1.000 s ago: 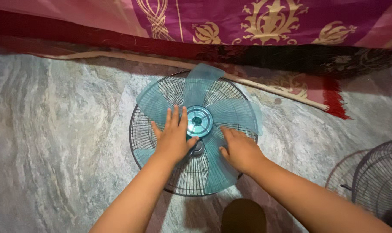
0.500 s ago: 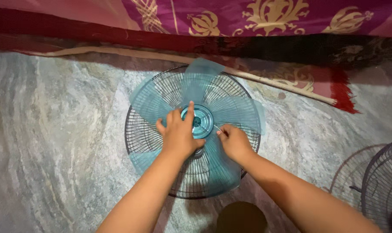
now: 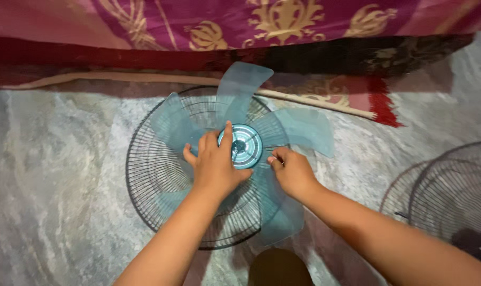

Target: The person assembles a table fan by attaching the fan blades to the motor, securing them with a central cap, and then attaching the front protective grill. The person uses their hands to align and tighten the components.

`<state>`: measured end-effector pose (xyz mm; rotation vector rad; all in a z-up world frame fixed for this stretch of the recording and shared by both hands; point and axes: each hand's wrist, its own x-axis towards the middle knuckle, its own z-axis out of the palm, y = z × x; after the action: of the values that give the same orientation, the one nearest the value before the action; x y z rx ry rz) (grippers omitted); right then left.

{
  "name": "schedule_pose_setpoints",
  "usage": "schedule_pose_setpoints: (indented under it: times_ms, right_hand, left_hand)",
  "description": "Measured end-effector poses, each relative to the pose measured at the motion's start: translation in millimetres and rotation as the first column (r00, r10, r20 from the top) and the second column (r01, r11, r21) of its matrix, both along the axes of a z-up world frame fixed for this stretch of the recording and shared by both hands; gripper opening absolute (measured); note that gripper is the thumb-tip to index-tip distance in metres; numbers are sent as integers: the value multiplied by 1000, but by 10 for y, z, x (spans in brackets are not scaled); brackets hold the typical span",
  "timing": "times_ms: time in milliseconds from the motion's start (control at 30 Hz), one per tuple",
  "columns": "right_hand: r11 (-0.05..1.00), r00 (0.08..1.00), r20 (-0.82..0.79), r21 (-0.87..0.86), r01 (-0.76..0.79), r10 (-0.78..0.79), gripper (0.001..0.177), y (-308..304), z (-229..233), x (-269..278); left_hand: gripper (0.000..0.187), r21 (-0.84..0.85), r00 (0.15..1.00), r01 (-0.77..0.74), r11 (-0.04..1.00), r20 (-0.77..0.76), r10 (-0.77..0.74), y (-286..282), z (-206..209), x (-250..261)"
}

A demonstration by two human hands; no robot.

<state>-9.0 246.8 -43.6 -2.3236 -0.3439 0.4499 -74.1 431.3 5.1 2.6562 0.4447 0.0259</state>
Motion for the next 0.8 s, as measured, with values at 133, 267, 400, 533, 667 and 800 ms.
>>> schedule_pose_setpoints:
  times_ms: [133,267,400,533,667,800]
  right_hand:
    - [1000,1000,7,2,4,-4,20,-322,151,91]
    - [999,997,78,-37,3,-1,21,-673,276,175]
    - [996,998,46,-78,42,-38,21,-1083,422,188]
    - [987,993,51,-114,113,-108,22,-1506,652,172]
    - [975,985,18,-141,173,-172,24,-1988,951,144]
    - [973,970,195,-152,173,-142,26,-2411,1170,44]
  left_hand:
    - [122,-24,998,64,998,4,-64,-233,124,141]
    - [122,-23,992,122,992,34,-122,-523,229,283]
    - [123,-16,980,192,981,60,-191,-881,312,410]
    - [123,-8,952,294,956,93,-292,-1250,434,519]
    - [123,-21,920,376,926,125,-371,-1629,595,630]
    - [121,-8,874,465,885,166,-457,-2037,774,679]
